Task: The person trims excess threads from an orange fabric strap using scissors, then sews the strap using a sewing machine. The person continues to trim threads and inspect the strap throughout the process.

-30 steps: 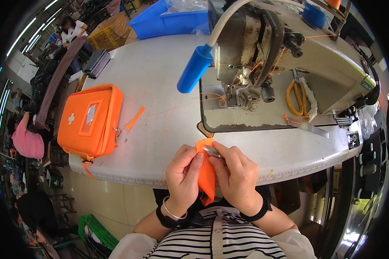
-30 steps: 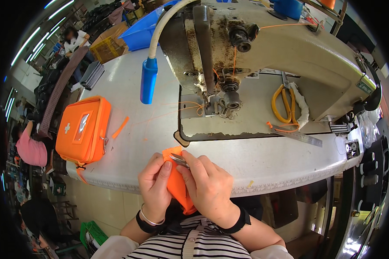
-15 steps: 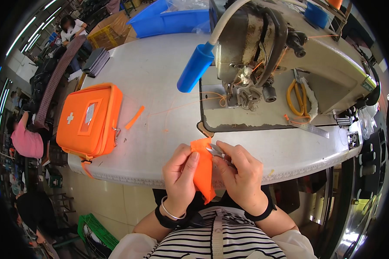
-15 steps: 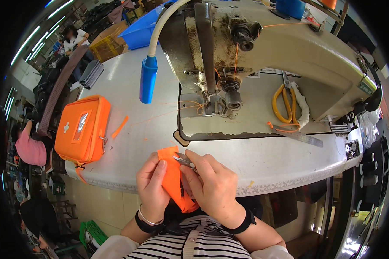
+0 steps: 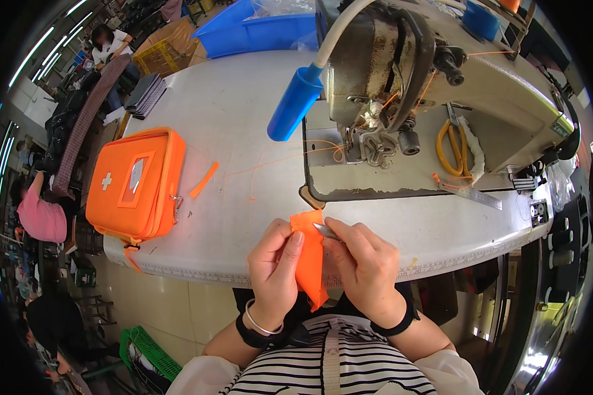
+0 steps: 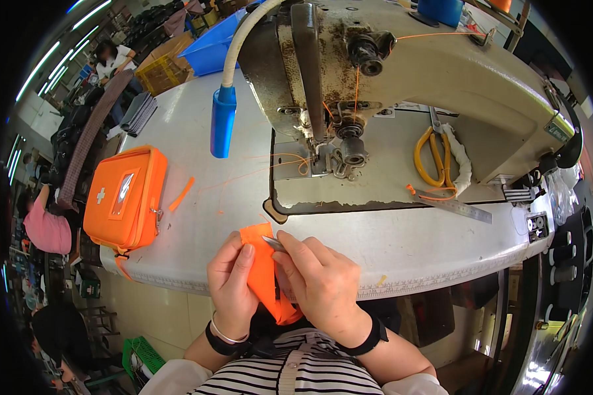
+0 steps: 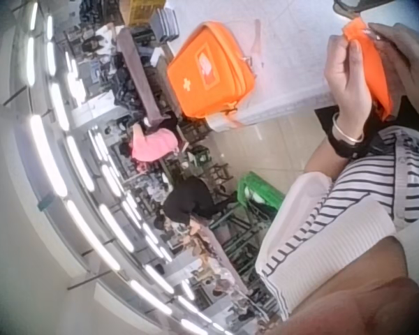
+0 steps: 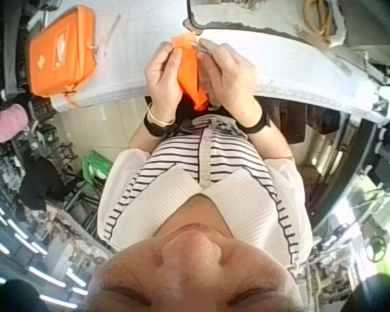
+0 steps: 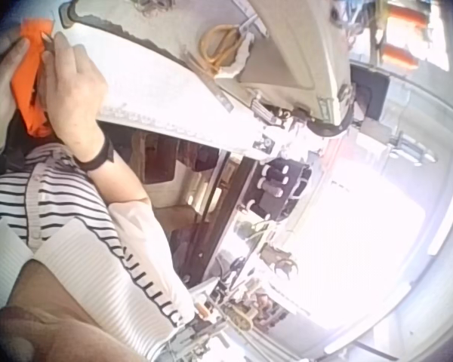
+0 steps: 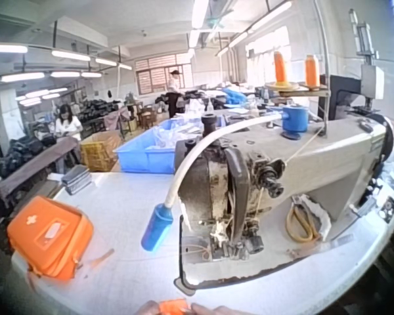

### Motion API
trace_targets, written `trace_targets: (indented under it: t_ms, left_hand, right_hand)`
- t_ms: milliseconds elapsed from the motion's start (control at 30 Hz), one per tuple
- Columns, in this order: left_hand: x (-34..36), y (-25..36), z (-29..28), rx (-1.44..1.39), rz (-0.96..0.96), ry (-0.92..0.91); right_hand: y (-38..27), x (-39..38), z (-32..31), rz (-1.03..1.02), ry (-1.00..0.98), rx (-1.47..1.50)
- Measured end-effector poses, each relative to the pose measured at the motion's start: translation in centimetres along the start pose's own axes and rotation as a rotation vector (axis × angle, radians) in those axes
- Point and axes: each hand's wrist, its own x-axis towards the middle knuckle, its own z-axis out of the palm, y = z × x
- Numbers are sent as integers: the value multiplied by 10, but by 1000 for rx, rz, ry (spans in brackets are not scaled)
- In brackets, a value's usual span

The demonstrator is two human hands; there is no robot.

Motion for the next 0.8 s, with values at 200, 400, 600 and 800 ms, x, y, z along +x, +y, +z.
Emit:
trace_targets:
  t_ms: [200,400,600,800]
  left_hand:
    - [-4,-3,-6,-19,-79,-12]
    - [-1,1,2,-100,-60,43]
    - [-3,-2,-5,-22,-50,-20]
    - [-3,-2,-3,-26,-53,-22]
  right_hand:
    - [2,2,-4,52,34,109]
    - [2,0,-3,34,-3,41]
    - [1,1,-2,40,1,22]
    - [-2,0,-2,78,9,41]
